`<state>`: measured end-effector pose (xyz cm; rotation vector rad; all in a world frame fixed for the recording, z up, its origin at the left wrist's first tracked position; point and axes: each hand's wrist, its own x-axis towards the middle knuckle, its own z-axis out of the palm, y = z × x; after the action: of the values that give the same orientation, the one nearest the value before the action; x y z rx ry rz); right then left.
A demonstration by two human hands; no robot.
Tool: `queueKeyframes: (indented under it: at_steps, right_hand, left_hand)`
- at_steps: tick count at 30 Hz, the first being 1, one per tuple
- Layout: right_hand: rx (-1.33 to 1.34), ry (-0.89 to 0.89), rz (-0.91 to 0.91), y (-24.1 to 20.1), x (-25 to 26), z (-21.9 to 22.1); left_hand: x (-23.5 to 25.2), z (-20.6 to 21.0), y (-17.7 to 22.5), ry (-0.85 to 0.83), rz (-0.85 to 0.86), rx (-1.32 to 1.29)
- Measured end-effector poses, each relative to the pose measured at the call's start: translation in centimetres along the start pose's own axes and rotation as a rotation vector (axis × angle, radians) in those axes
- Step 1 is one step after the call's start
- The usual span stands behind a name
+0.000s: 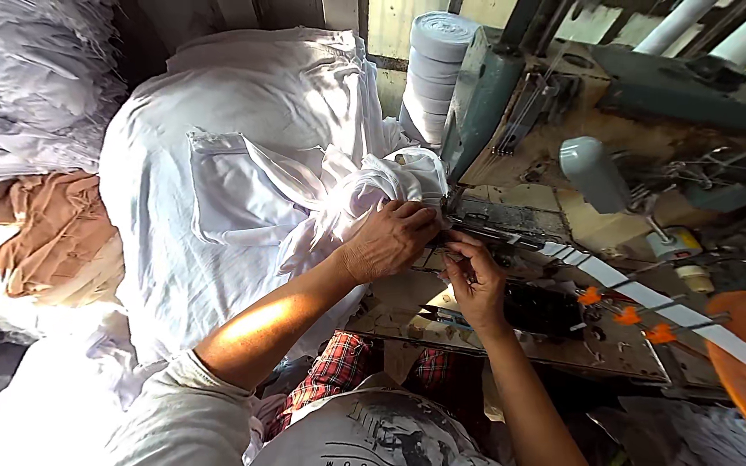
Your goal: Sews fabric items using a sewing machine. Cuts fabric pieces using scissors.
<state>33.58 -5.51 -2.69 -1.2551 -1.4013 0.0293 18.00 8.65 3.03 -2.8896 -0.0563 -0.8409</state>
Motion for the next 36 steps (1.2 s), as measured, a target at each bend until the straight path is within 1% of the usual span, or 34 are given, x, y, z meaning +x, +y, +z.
queueKeyframes:
  at_steps: [2,6,9,11,13,14,16,17,18,20,21,23,25,27,28,30,31,32,34,36]
  right_hand:
    - [-0.008,0.015,0.0,-0.3,-0.4,-0.1]
    - [-0.063,0.1,-0.038,-1.0,-2.4,-0.2]
    - [-0.166,0.073,-0.05,-1.4,-4.8,-0.3]
    - [-0.219,0.034,-0.029,-1.6,-6.5,-0.5]
    - [-0.237,-0.003,0.002,-1.8,-8.0,-0.6]
    - [-0.247,-0.012,0.014,-1.9,-8.7,-0.7]
    - [-0.272,-0.012,0.017,-2.0,-9.7,-0.8]
    - [-0.276,-0.011,0.014,-1.9,-10.1,-0.7]
    - [-0.277,-0.021,0.016,-1.9,-10.5,-0.5]
    - [-0.303,-0.073,0.013,-1.7,-10.8,-0.1]
    - [-0.337,-0.11,0.004,-1.5,-10.6,0.0]
    - [-0.403,-0.182,-0.001,-1.2,-10.3,0.0]
    - [-0.399,-0.188,0.017,-1.1,-9.9,-0.1]
    - [-0.315,-0.161,0.044,-1.6,-9.1,0.2]
    - [-0.233,-0.147,0.058,-2.1,-8.5,0.8]
    - [0.025,-0.146,0.136,-3.4,-7.2,2.6]
    - [0.188,-0.169,0.225,-4.1,-6.6,3.8]
    - [0.33,-0.195,0.322,-4.8,-6.1,5.1]
    - [0.512,-0.239,0.493,-5.8,-5.1,7.3]
    - [0.504,-0.255,0.6,-6.5,-4.8,8.9]
  left_hand:
    - [0.3,0.1,-0.1,-0.024,-0.04,-0.002]
    - [0.6,0.5,-0.4,-0.099,-0.167,-0.063]
    - [0.1,0.8,-0.2,-0.1,-0.303,-0.095]
    - [-0.7,0.2,0.0,-0.112,-0.392,-0.099]
    - [-2.3,-1.3,0.0,-0.047,-0.482,-0.103]
    - [-3.5,-2.4,0.1,-0.021,-0.557,-0.084]
    - [-6.5,-4.4,-0.2,0.028,-0.724,0.004]
    - [-8.3,-4.8,-0.5,0.034,-0.787,0.045]
    - [-10.2,-4.8,-0.9,0.037,-0.815,0.069]
    - [-12.9,-4.1,-1.6,0.079,-0.751,0.056]
    - [-13.2,-4.5,-1.6,0.094,-0.728,0.024]
    - [-11.9,-8.2,-1.2,0.046,-0.768,-0.148]
    - [-10.7,-13.0,-1.5,0.1,-0.698,-0.365]
    - [-9.5,-18.3,-2.2,0.186,-0.571,-0.505]
    - [-8.9,-20.9,-2.8,0.184,-0.53,-0.555]
    - [-8.0,-25.0,-5.9,0.083,-0.442,-0.561]
    - [-7.7,-26.2,-7.7,0.007,-0.431,-0.51]
    - [-7.6,-26.9,-9.1,-0.074,-0.467,-0.424]
    - [-8.1,-26.9,-11.2,-0.233,-0.645,-0.178]
    - [-10.4,-24.6,-13.2,-0.316,-0.861,0.012]
